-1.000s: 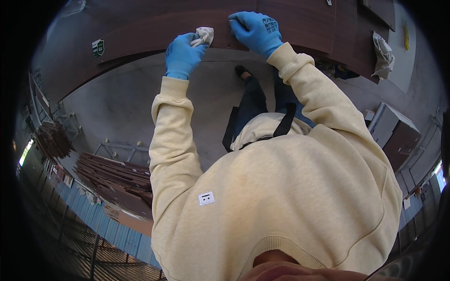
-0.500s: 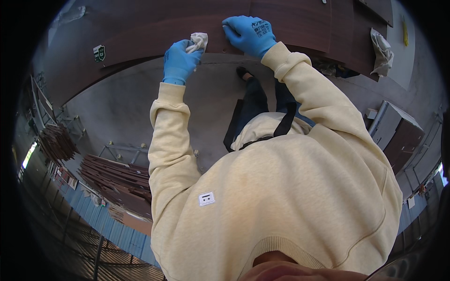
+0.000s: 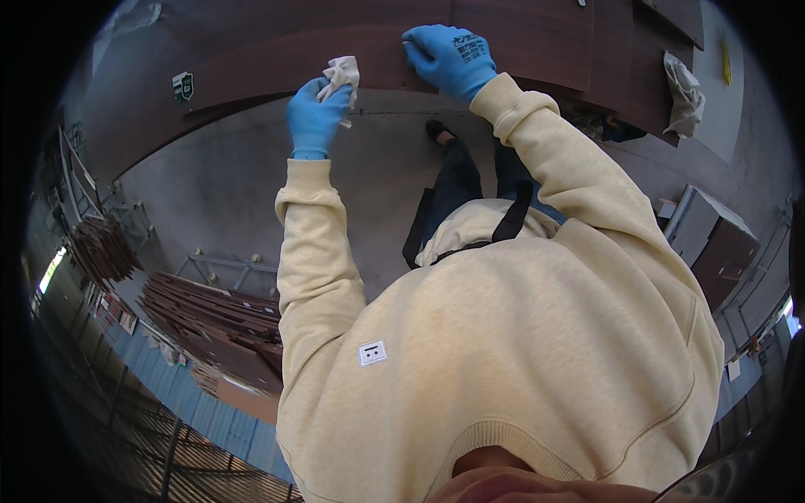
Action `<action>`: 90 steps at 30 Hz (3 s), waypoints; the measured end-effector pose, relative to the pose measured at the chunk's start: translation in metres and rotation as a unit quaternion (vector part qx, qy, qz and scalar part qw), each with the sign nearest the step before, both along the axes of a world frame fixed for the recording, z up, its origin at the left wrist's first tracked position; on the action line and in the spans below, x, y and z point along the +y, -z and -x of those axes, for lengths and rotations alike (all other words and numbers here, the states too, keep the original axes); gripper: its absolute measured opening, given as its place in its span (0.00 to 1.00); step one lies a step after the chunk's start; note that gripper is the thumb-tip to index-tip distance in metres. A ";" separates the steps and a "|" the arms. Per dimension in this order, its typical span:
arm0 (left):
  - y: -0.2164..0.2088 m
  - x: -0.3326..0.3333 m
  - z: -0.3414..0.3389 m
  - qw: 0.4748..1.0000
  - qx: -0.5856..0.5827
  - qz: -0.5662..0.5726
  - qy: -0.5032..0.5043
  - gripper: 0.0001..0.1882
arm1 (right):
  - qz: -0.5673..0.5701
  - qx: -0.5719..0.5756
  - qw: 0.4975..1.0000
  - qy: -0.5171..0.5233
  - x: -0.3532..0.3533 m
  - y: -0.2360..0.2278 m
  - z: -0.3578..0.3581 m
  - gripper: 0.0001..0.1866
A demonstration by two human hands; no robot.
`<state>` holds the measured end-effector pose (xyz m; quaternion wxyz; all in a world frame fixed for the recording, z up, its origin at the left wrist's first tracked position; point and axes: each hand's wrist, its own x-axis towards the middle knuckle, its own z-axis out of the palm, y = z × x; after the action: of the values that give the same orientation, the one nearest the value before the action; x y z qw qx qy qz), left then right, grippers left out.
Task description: The person wipes the surface of a large brown wood panel with a cloth, then lifts and stacks it with other panels. The person repeats this process with smaller wood pieces, wiping each before stacking them on a workbench.
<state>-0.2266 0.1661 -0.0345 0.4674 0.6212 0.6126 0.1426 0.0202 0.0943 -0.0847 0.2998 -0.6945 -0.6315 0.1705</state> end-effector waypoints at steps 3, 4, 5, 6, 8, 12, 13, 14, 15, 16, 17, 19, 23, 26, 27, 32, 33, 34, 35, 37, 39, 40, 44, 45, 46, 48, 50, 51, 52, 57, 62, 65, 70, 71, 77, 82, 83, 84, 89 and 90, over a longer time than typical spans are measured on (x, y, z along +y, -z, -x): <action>-0.009 -0.001 -0.012 0.999 0.046 -0.008 0.028 0.15 | -0.008 -0.003 1.000 0.005 -0.001 0.001 0.000 0.12; -0.015 -0.001 -0.016 0.996 0.076 -0.004 0.036 0.15 | -0.012 -0.002 1.000 0.006 -0.001 0.001 0.000 0.12; -0.017 -0.002 -0.018 0.993 0.106 0.000 0.045 0.15 | -0.016 -0.001 1.000 0.006 -0.001 0.001 -0.001 0.12; -0.018 -0.003 -0.018 0.990 0.127 -0.017 0.051 0.15 | -0.015 -0.001 1.000 0.005 -0.001 0.002 -0.001 0.12; -0.018 -0.006 -0.019 0.982 0.167 -0.051 0.065 0.15 | -0.011 -0.002 1.000 0.004 0.000 0.003 -0.001 0.12; -0.006 -0.014 -0.018 0.995 -0.007 -0.054 -0.084 0.12 | -0.004 0.003 1.000 0.011 0.000 0.003 -0.002 0.13; 0.005 -0.013 -0.011 0.992 -0.051 -0.060 -0.103 0.11 | -0.009 0.005 1.000 0.013 0.000 0.001 -0.001 0.13; 0.016 -0.014 -0.005 0.986 -0.095 -0.067 -0.121 0.10 | -0.015 0.008 1.000 0.014 -0.001 -0.001 0.000 0.13; 0.020 -0.015 -0.006 0.986 -0.085 -0.079 -0.124 0.09 | -0.011 0.010 1.000 0.014 -0.001 0.001 0.000 0.13; 0.024 -0.018 -0.008 0.985 -0.075 -0.091 -0.126 0.09 | -0.008 0.012 1.000 0.014 -0.001 0.003 0.000 0.12; 0.028 -0.020 -0.010 0.984 -0.065 -0.103 -0.129 0.08 | -0.005 0.014 1.000 0.014 0.000 0.005 -0.001 0.12; 0.037 -0.027 -0.015 0.972 -0.113 -0.106 -0.177 0.08 | -0.020 0.023 0.999 0.015 0.000 0.002 0.000 0.11; 0.039 -0.047 -0.022 0.954 -0.208 -0.066 -0.208 0.07 | -0.003 0.009 1.000 0.015 0.001 -0.002 0.002 0.11; 0.050 -0.098 -0.011 0.987 -0.098 -0.001 -0.127 0.06 | -0.022 0.003 1.000 0.004 0.000 -0.005 -0.002 0.11; 0.059 -0.114 -0.002 0.985 -0.084 0.053 -0.144 0.06 | -0.022 0.009 1.000 0.001 -0.001 -0.004 -0.004 0.11; 0.020 -0.164 -0.018 0.942 -0.199 0.125 -0.241 0.12 | 0.072 0.136 0.988 0.018 -0.008 -0.044 -0.010 0.15; -0.002 -0.162 -0.030 0.937 -0.201 0.131 -0.254 0.13 | 0.089 0.191 0.977 0.009 -0.016 -0.060 -0.017 0.17; -0.016 -0.157 -0.041 0.933 -0.199 0.135 -0.268 0.14 | 0.105 0.249 0.963 -0.003 -0.025 -0.076 -0.021 0.19; -0.019 -0.153 -0.053 0.942 -0.221 0.104 -0.231 0.15 | 0.154 0.298 0.942 0.002 -0.039 -0.093 -0.023 0.23; -0.024 -0.150 -0.083 0.953 -0.257 0.039 -0.155 0.17 | 0.231 0.392 0.891 -0.011 -0.069 -0.110 -0.029 0.33; -0.024 -0.153 -0.119 0.982 -0.179 -0.062 -0.019 0.18 | 0.269 0.491 0.826 -0.068 -0.092 -0.119 -0.038 0.41; -0.034 -0.154 -0.137 0.980 -0.173 -0.085 0.044 0.18 | 0.240 0.477 0.845 -0.030 -0.102 -0.120 -0.038 0.36; -0.097 -0.146 -0.196 0.947 -0.240 0.079 0.197 0.30 | 0.157 0.651 0.739 0.076 -0.123 -0.109 -0.105 0.18; -0.092 -0.153 -0.199 0.934 -0.286 0.081 0.198 0.36 | 0.118 0.643 0.753 0.068 -0.129 -0.101 -0.122 0.17; -0.084 -0.163 -0.203 0.920 -0.330 0.081 0.194 0.42 | 0.108 0.659 0.742 0.059 -0.133 -0.098 -0.137 0.17; -0.085 -0.168 -0.214 0.905 -0.339 0.102 0.236 0.49 | 0.113 0.652 0.747 0.061 -0.133 -0.109 -0.163 0.16; -0.095 -0.166 -0.221 0.895 -0.351 0.146 0.234 0.49 | 0.148 0.618 0.772 0.036 -0.130 -0.118 -0.183 0.16; -0.099 -0.163 -0.225 0.896 -0.351 0.128 0.240 0.48 | 0.145 0.622 0.769 0.017 -0.128 -0.119 -0.192 0.16; -0.102 -0.161 -0.227 0.896 -0.351 0.112 0.247 0.47 | 0.143 0.626 0.767 0.000 -0.125 -0.119 -0.200 0.16; -0.111 -0.166 -0.216 0.910 -0.339 0.178 0.162 0.38 | 0.079 0.356 0.927 0.083 -0.095 -0.087 -0.261 0.16; -0.084 -0.163 -0.185 0.924 -0.334 0.170 0.076 0.34 | 0.063 -0.107 0.984 0.129 -0.043 -0.077 -0.316 0.22; -0.067 -0.158 -0.155 0.926 -0.355 0.125 -0.009 0.28 | 0.101 -0.260 0.948 0.154 -0.022 -0.095 -0.294 0.30; -0.064 -0.125 -0.077 0.901 -0.357 0.170 -0.178 0.22 | -0.069 -0.347 0.929 0.109 0.005 -0.102 -0.216 0.30; -0.057 -0.116 -0.059 0.902 -0.341 0.175 -0.199 0.21 | -0.090 -0.307 0.944 0.083 0.017 -0.099 -0.196 0.29; -0.018 -0.070 0.044 0.875 -0.320 0.248 -0.265 0.22 | -0.153 -0.142 0.978 0.022 0.099 -0.072 -0.121 0.24; 0.007 -0.016 0.076 0.833 -0.362 0.308 -0.283 0.31 | -0.105 -0.118 0.982 0.104 0.116 -0.073 -0.098 0.24; 0.011 -0.007 0.077 0.819 -0.378 0.321 -0.287 0.34 | -0.098 -0.103 0.984 0.109 0.114 -0.073 -0.094 0.24; 0.013 0.005 0.077 0.806 -0.396 0.329 -0.291 0.36 | -0.087 -0.103 0.985 0.108 0.113 -0.073 -0.090 0.23; 0.004 0.036 0.059 0.780 -0.408 0.352 -0.317 0.44 | -0.102 -0.128 0.983 0.082 0.119 -0.044 -0.118 0.24; 0.005 0.037 0.062 0.777 -0.413 0.357 -0.314 0.44 | -0.101 -0.138 0.982 0.080 0.131 -0.046 -0.123 0.24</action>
<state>-0.2885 0.2030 -0.0392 0.7929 0.0652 0.5291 0.2953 0.1435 0.2251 -0.0382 0.2907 -0.7260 -0.6231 -0.0164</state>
